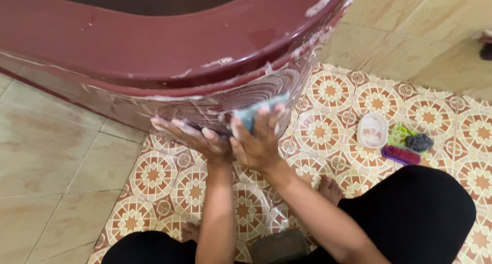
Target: The person scrubs the exterior side of a maroon bathtub using a soapy sponge. They are sitting on the floor and work their way around the curved surface, applying soap and scrubbing in circular motions.
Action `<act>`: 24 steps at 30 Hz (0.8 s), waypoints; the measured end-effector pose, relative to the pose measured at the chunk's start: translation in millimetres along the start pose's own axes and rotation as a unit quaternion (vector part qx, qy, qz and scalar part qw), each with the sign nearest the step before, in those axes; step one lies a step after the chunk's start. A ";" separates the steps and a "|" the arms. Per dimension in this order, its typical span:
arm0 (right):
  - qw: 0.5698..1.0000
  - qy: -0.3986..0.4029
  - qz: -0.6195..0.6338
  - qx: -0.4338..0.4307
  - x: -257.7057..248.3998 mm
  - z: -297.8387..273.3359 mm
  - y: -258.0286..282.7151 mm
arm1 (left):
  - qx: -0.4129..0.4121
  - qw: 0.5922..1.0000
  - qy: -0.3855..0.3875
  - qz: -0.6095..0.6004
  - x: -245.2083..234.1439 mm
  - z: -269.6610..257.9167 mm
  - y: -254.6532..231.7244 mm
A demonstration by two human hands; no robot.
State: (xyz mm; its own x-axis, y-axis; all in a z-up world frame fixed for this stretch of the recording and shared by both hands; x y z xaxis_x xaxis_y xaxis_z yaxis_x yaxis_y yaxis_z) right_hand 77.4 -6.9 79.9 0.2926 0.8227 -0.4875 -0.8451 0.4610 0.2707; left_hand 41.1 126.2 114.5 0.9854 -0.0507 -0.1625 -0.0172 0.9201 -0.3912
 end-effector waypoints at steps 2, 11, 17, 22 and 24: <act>0.999 -0.035 -0.007 -0.012 -12.3 23.6 -0.7 | 0.098 0.992 -0.017 0.082 -2.1 -0.6 -18.8; 0.977 -0.080 0.145 0.137 16.5 -20.1 -43.2 | -0.045 0.998 -0.011 -0.030 11.5 -31.3 20.4; 1.000 0.016 0.018 -0.016 46.4 -59.8 -17.0 | -0.072 0.997 0.004 -0.024 12.1 -49.9 38.2; 0.977 -0.097 0.120 0.145 42.7 -59.9 -55.7 | -0.069 0.997 -0.012 -0.018 16.8 -45.2 29.6; 0.968 -0.094 0.142 0.183 51.5 -73.1 -58.7 | -0.078 0.996 -0.003 -0.044 14.8 -45.2 26.7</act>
State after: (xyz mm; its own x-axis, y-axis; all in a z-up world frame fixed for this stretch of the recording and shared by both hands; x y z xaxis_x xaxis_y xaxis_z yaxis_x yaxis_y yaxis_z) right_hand 109.4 -15.8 -21.8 0.1775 0.9638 -0.1992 -0.6989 0.2659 0.6640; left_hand 47.6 132.5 60.7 0.9853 -0.1255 -0.1156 0.0439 0.8412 -0.5389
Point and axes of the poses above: each hand's wrist, its own z-axis towards the middle knuckle, its own x-axis out of the palm, y = z × x, the point moved 9 cm from there along z, towards the middle knuckle, and after that the axes turned 1 degree about x, right-handed, at the moved point
